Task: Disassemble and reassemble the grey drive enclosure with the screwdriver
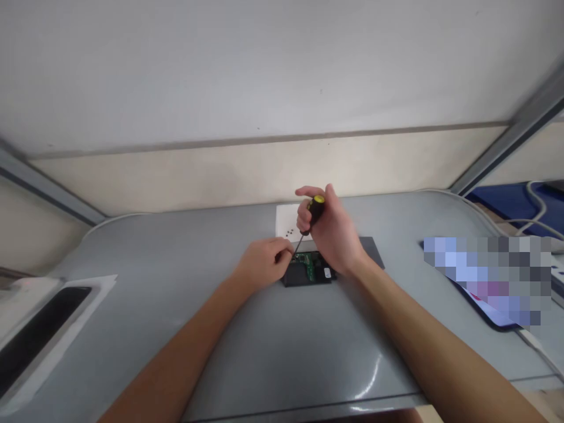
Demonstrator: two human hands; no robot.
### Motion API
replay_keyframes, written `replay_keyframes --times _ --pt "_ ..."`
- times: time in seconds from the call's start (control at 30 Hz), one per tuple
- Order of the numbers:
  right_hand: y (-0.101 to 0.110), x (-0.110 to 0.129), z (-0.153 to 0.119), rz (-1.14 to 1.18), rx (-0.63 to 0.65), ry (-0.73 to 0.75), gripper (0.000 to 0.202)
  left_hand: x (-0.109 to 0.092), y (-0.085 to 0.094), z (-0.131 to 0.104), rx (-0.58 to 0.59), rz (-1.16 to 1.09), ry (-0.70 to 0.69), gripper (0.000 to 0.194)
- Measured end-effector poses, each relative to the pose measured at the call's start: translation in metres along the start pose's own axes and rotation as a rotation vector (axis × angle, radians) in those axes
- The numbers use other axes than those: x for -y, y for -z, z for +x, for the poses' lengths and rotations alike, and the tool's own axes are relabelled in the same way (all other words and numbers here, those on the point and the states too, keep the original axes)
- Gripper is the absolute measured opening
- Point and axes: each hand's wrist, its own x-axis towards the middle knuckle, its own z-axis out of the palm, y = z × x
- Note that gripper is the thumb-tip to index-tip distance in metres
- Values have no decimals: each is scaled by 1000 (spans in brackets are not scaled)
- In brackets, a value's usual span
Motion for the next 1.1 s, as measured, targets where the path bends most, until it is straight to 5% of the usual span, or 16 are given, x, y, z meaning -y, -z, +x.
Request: replay_keyframes --times 0.17,0.33,0.67,0.83,1.1 --pt "4 1 -1 48 37 -15 28 0 0 0 -8 -3 -23 23" --pt "3 -3 0 42 -43 4 46 0 0 1 -13 11 -39 23" --pt "6 -2 2 55 -7 -28 35 0 1 2 -15 42 -41 23" --pt "5 -3 3 26 -93 2 52 -1 1 2 2 48 -21 24" --pt "6 0 0 28 22 -23 35 0 -2 3 19 11 11 24"
